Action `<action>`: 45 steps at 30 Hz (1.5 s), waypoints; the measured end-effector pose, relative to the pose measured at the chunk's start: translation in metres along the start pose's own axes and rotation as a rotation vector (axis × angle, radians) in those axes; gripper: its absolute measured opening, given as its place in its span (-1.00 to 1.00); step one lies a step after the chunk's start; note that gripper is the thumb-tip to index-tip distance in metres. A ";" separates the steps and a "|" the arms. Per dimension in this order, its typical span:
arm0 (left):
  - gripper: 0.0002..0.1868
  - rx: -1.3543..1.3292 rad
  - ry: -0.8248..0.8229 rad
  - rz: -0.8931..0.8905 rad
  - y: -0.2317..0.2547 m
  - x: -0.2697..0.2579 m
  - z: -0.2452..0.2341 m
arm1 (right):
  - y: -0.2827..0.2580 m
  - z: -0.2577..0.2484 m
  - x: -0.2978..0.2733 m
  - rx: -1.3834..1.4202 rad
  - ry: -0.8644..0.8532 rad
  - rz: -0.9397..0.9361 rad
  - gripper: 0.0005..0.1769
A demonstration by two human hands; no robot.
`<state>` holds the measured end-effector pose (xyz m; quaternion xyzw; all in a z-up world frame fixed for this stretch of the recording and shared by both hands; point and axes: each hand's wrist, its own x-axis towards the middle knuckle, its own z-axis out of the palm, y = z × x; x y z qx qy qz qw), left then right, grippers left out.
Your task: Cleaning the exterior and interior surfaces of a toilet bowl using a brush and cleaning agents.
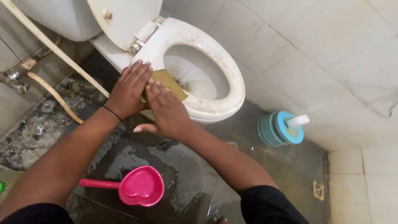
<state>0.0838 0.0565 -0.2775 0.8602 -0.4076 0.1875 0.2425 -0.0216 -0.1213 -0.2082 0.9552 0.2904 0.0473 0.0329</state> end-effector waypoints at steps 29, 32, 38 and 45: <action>0.11 0.038 -0.240 -0.071 0.017 0.015 -0.042 | -0.005 0.017 -0.125 2.273 0.432 0.709 -0.46; 0.08 0.101 -0.284 -0.051 0.019 0.004 -0.044 | -0.023 0.046 -0.133 2.254 0.271 0.826 -0.42; -0.03 0.076 -0.335 0.009 0.031 -0.013 -0.054 | -0.080 0.189 -0.157 1.907 -0.251 0.903 -0.33; -0.09 0.106 -0.281 0.045 0.025 -0.027 -0.053 | -0.032 0.191 -0.226 1.327 -0.457 0.846 -0.50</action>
